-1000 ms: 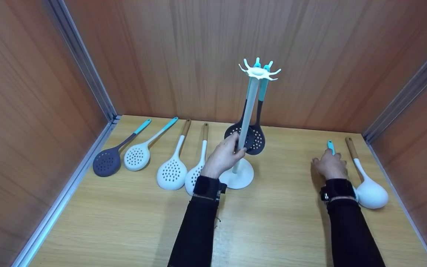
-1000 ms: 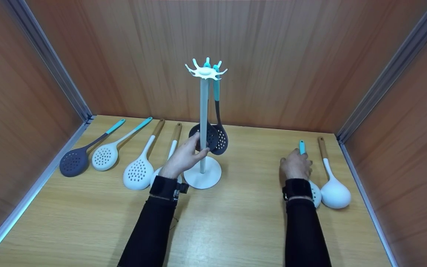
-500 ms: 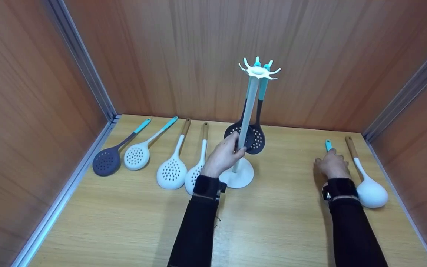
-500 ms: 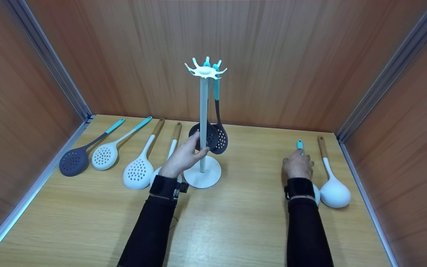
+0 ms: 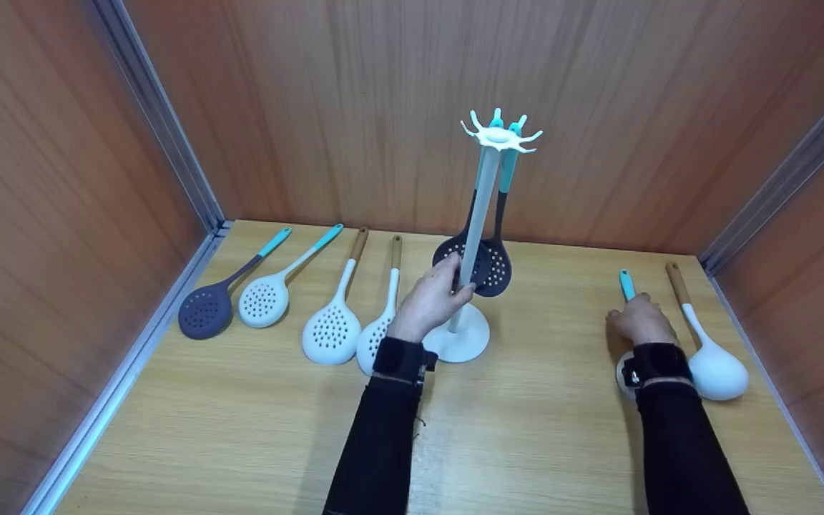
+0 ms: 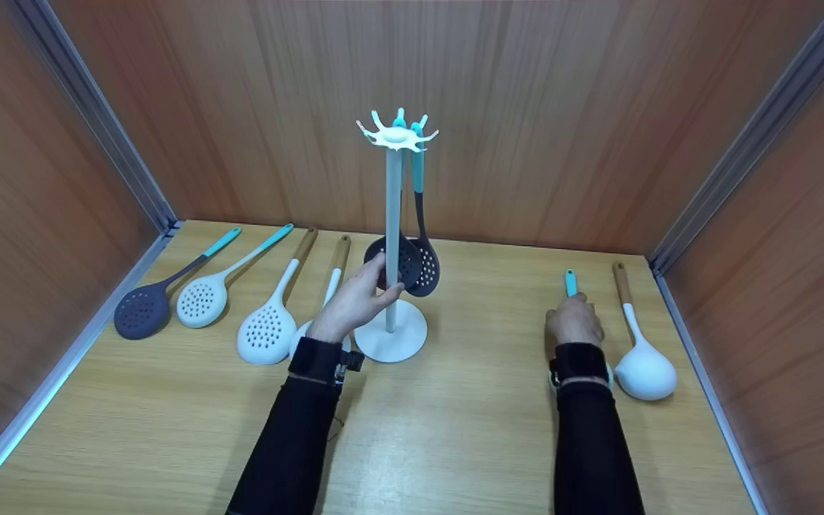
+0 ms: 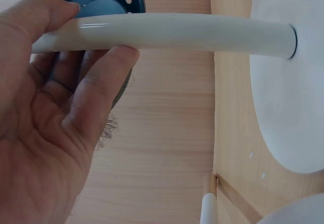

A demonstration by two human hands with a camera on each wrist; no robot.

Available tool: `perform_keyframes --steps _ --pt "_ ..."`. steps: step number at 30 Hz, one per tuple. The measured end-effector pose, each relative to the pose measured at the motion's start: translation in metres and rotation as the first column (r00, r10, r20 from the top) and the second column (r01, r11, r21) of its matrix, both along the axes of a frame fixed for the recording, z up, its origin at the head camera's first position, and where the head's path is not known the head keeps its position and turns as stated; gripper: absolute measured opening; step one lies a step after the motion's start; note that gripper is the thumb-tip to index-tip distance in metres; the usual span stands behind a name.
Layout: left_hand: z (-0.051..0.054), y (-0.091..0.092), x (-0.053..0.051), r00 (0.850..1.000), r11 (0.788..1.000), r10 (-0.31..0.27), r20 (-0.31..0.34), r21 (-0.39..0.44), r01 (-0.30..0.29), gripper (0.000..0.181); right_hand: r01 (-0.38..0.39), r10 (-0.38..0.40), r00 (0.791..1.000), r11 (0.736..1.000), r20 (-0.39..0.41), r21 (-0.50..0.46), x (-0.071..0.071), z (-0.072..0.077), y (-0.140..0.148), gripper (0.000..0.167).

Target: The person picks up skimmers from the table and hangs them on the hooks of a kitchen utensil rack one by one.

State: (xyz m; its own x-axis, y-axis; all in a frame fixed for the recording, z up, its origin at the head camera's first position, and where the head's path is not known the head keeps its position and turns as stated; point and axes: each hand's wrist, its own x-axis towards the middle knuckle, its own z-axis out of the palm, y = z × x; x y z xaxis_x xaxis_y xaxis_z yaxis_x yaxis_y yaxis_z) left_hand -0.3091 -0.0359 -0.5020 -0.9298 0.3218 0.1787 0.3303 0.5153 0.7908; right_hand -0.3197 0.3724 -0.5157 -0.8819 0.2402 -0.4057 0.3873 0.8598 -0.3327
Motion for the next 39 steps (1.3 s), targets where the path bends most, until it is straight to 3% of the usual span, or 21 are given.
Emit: perform_keyframes --steps 13,16,23,39 --pt "0.002 0.000 0.001 0.998 1.000 0.008 0.065 0.005 -0.009 0.018 -0.032 0.032 0.999 0.999 0.001 -0.031 0.000 0.004 -0.006 0.081" --pt "0.002 -0.001 0.001 0.998 1.000 0.006 0.058 0.008 -0.006 0.019 -0.046 0.045 0.999 0.998 -0.031 -0.035 0.000 0.002 -0.008 0.078" --pt "-0.001 -0.001 0.001 0.999 1.000 -0.002 -0.042 -0.016 0.001 0.016 -0.111 0.108 0.988 0.994 -0.109 -0.020 0.002 0.003 -0.011 0.082" --pt "0.000 -0.001 0.000 1.000 1.000 -0.008 0.001 0.004 0.008 0.016 -0.134 0.129 0.987 0.990 -0.092 -0.054 0.006 0.020 -0.019 0.080"
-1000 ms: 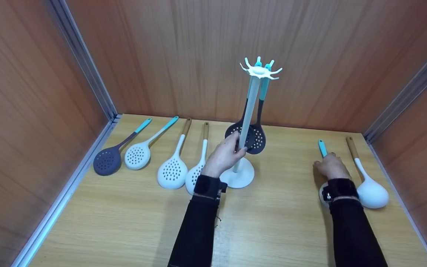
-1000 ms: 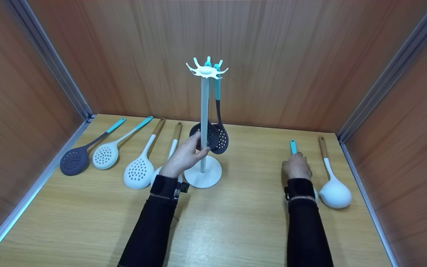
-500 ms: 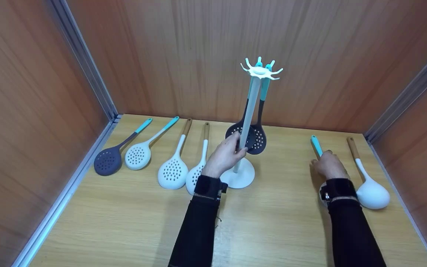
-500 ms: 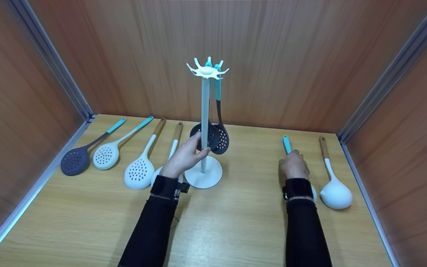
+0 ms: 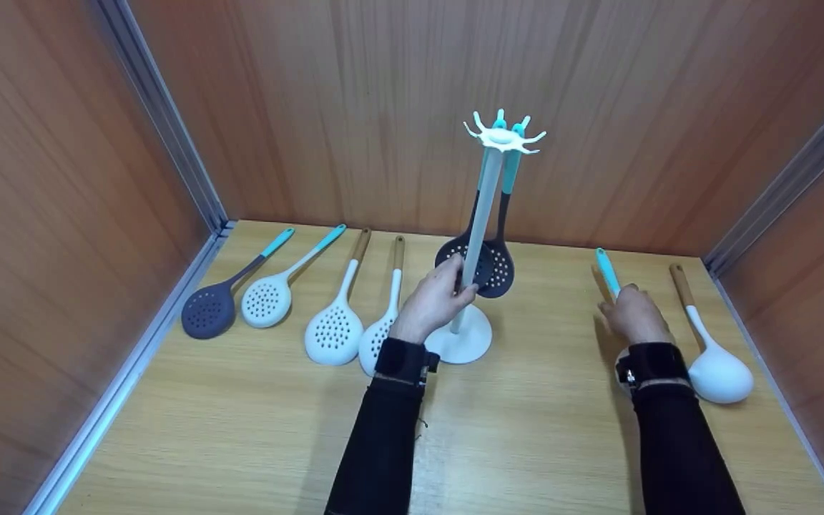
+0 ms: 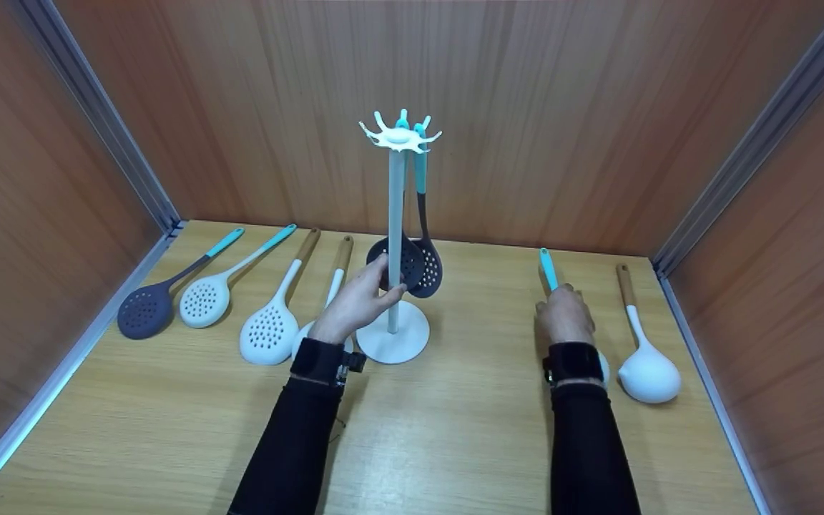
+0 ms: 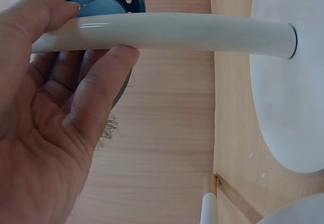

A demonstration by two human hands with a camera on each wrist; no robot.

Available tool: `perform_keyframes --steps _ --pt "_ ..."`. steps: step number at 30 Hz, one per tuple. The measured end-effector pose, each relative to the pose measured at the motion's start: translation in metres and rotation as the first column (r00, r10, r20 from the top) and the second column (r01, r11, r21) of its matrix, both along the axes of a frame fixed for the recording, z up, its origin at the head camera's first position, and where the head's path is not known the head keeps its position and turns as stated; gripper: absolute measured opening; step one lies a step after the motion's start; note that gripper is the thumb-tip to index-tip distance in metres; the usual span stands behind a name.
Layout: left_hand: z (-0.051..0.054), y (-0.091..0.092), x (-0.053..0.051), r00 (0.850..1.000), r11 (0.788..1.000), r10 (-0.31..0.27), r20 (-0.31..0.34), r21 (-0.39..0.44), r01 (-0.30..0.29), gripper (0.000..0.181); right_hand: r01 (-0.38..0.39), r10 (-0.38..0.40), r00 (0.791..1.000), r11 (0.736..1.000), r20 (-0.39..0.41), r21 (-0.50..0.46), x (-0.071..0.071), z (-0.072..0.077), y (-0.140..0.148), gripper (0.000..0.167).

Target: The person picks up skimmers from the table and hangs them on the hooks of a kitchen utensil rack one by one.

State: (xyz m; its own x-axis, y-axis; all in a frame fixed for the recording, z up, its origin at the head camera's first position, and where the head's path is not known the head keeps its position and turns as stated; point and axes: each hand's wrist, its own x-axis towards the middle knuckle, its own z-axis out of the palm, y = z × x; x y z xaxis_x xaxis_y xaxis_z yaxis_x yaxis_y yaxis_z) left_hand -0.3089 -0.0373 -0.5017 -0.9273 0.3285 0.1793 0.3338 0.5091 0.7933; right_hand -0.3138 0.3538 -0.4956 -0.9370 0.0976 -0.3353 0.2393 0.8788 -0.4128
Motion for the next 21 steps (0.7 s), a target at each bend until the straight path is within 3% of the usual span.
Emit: perform_keyframes --steps 7,14,21 --pt "-0.0008 -0.0002 -0.0002 1.000 1.000 0.003 0.008 0.004 -0.003 0.016 0.011 -0.010 0.999 1.000 -0.031 0.008 -0.0004 0.0007 -0.0028 0.070" --pt "-0.0006 -0.0002 -0.0001 0.999 1.000 -0.009 -0.037 -0.005 0.009 0.017 -0.028 0.036 0.988 0.998 -0.148 0.055 -0.0004 -0.0014 -0.0044 0.057" --pt "-0.0006 -0.0005 -0.0002 1.000 1.000 -0.006 0.006 0.004 0.006 0.016 -0.019 0.028 0.969 0.999 -0.246 0.036 0.0016 0.0024 -0.0089 0.039"
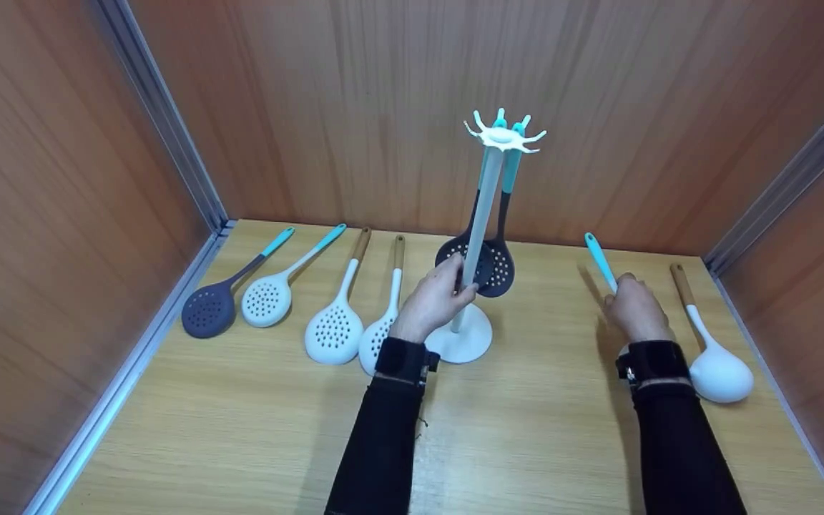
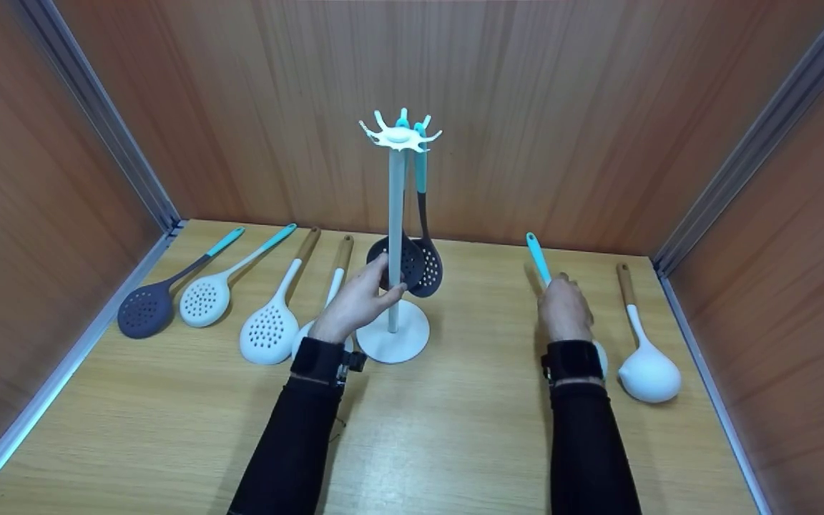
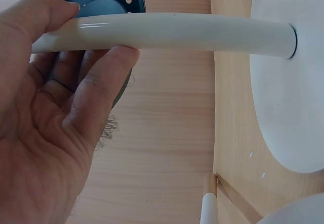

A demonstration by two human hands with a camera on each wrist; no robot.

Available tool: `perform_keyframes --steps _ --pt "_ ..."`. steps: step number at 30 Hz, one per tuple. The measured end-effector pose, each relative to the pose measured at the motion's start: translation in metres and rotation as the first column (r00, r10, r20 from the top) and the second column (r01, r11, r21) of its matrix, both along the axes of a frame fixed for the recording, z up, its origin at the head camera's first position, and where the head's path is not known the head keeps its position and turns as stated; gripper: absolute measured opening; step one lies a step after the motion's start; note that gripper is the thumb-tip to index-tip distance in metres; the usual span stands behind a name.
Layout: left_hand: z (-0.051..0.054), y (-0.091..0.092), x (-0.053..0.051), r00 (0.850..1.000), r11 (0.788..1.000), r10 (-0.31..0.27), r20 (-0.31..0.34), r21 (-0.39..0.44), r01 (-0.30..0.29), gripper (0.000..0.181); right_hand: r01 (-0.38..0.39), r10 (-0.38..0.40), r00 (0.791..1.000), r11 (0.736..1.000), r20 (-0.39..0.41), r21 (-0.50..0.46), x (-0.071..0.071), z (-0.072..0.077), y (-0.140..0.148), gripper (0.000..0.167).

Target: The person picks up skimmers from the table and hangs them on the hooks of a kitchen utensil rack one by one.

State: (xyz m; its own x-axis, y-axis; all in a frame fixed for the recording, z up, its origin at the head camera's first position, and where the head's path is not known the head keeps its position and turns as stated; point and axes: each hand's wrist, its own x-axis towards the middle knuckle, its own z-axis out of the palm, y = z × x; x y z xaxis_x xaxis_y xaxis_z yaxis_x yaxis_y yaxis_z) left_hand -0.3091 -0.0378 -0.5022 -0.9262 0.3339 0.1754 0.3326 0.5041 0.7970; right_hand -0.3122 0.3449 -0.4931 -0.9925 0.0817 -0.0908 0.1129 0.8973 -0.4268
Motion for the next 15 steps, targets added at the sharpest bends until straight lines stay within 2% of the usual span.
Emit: perform_keyframes --steps 5,15 --pt "0.0000 -0.0001 0.0000 1.000 1.000 0.000 0.016 0.006 0.000 0.016 -0.024 0.024 0.999 1.000 -0.048 0.003 0.0017 0.0030 -0.0021 0.042" --pt "0.0000 -0.0001 0.0010 1.000 1.000 -0.001 0.027 0.019 0.001 0.017 -0.043 0.043 0.996 0.999 -0.075 0.005 0.0025 0.0098 -0.0052 0.044"
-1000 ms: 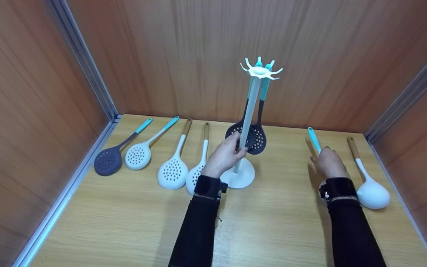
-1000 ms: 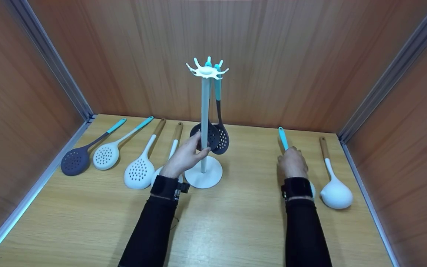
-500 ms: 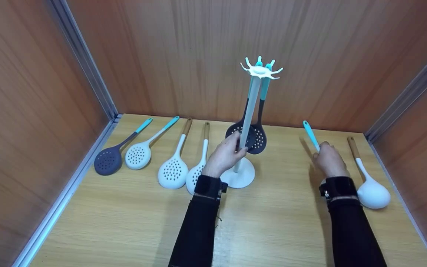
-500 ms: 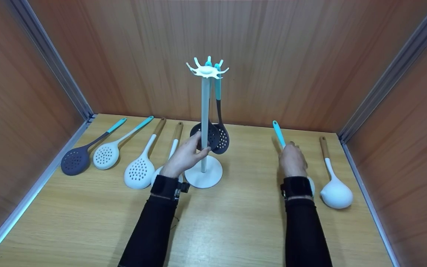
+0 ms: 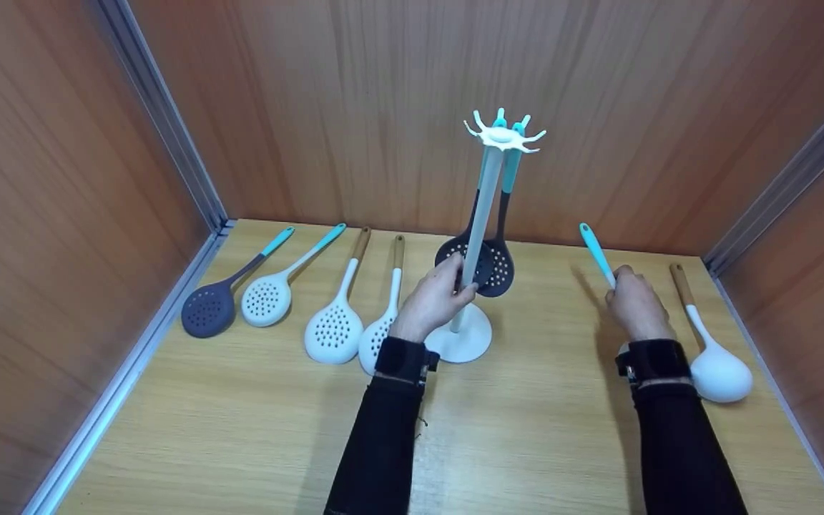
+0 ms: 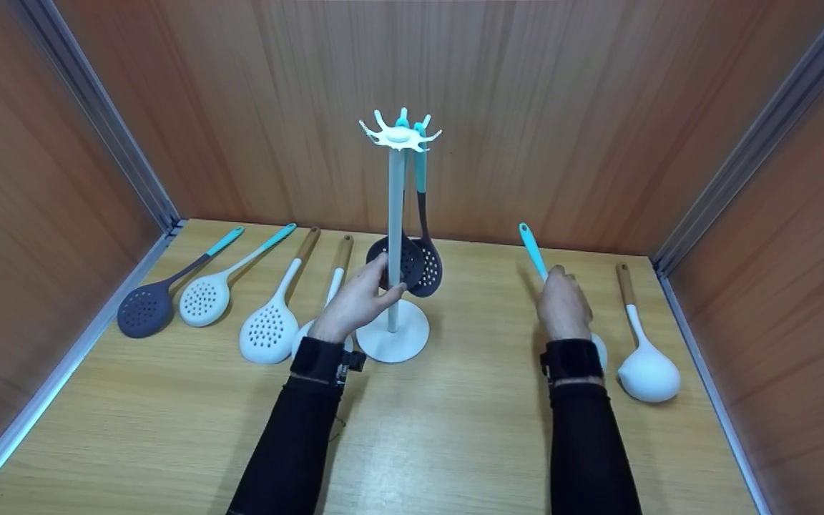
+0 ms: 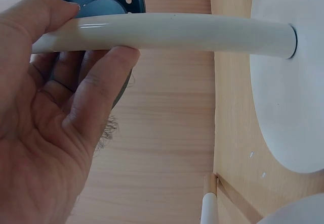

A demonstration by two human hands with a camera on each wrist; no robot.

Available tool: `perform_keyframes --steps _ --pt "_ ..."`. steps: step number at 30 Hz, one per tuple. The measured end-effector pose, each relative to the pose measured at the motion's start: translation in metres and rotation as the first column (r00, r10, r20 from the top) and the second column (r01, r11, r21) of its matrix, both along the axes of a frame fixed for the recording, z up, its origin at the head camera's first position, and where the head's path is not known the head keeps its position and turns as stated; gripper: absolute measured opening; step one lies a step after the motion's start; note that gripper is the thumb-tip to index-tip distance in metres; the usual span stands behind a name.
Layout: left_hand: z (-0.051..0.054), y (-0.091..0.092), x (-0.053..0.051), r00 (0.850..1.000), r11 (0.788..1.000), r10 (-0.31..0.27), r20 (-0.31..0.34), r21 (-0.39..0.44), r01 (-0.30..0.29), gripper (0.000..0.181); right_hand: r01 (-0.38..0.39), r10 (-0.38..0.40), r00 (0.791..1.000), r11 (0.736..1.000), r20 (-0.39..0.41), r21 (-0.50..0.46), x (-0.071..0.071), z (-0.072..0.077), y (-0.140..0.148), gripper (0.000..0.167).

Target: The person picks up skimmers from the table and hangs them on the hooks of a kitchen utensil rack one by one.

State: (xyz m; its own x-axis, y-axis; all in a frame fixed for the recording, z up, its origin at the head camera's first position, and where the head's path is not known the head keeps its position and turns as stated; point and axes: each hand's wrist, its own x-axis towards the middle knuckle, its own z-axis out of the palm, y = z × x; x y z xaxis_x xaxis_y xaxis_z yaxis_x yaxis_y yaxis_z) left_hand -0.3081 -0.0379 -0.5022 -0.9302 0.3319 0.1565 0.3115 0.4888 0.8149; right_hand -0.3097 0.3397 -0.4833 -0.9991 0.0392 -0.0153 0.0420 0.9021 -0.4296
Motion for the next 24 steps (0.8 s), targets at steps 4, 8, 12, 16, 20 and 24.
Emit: perform_keyframes --steps 4,8,12,16,20,24 --pt "0.000 0.000 0.000 1.000 1.000 0.002 -0.021 -0.007 -0.002 0.017 -0.009 0.009 0.999 1.000 -0.037 0.007 0.000 0.003 -0.002 0.044" --pt "0.000 0.000 -0.001 0.999 1.000 0.006 -0.045 -0.023 -0.007 0.016 -0.017 0.018 0.998 1.000 -0.068 0.008 0.001 0.007 -0.007 0.044" --pt "0.000 0.001 -0.001 0.999 1.000 0.007 -0.034 -0.025 -0.008 0.016 -0.008 0.008 0.998 1.000 -0.059 0.003 0.003 0.010 -0.011 0.045" --pt "0.001 0.000 -0.001 1.000 1.000 0.005 -0.028 -0.021 -0.006 0.016 0.000 0.000 0.999 1.000 -0.050 -0.001 0.006 0.016 -0.014 0.046" --pt "0.001 0.000 -0.001 1.000 1.000 0.007 -0.027 -0.023 -0.008 0.016 -0.006 0.005 0.997 1.000 -0.080 -0.007 0.008 0.020 -0.017 0.047" --pt "0.000 0.001 -0.002 1.000 1.000 0.009 -0.021 -0.029 -0.010 0.016 -0.017 0.016 0.995 1.000 -0.103 -0.009 0.010 0.024 -0.020 0.047"
